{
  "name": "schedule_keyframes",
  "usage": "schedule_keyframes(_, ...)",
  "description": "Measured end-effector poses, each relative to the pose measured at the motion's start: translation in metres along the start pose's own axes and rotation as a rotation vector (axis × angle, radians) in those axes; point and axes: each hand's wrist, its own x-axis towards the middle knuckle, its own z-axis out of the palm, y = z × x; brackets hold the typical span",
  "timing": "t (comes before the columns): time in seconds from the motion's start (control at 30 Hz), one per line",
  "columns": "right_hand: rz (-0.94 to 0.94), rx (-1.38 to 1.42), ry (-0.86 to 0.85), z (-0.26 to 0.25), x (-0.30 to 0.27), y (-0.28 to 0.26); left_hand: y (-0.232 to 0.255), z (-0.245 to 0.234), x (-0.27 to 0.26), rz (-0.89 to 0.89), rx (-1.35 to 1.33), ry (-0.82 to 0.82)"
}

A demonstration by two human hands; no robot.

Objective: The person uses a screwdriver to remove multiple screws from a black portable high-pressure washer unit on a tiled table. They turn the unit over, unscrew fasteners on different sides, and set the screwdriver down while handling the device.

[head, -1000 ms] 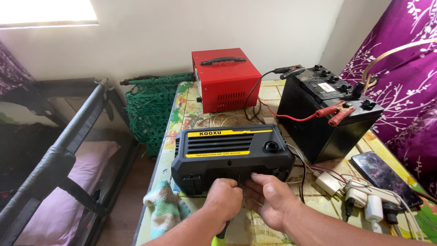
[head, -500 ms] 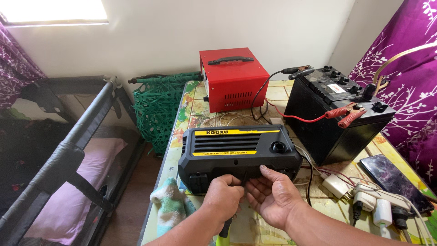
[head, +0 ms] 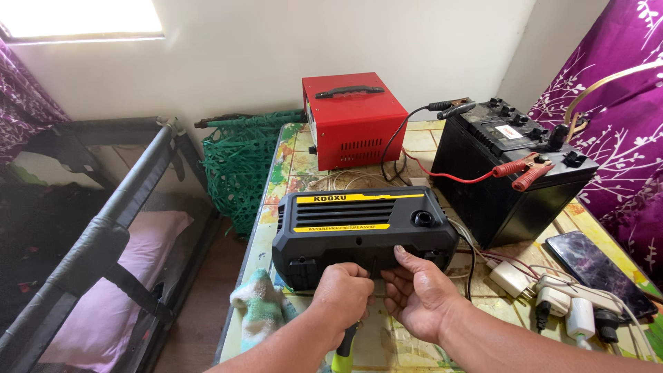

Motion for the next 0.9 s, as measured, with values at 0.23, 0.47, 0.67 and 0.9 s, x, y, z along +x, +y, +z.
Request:
schedule_keyframes(0.23, 0.005, -0.006, -0.008, -0.003, 0.005, -0.001, -0.003, 0.009, 0.004, 0.037, 0.172, 0.082)
schedule_keyframes(0.47, -0.03, -0.032, -0.047, -0.005, 0.005, 0.002, -0.007, 0.012, 0.011, 0.072, 0.205, 0.084)
schedule_keyframes(0.67, -0.002, -0.059, -0.065, -0.004, -0.011, -0.003, -0.015, 0.022, 0.012, 0.059, 0.111, 0.09)
schedule_keyframes(0.9, 0.018, -0.072, -0.042, -0.004, -0.025, -0.011, -0.011, 0.033, 0.014, 0.018, 0.155, 0.081)
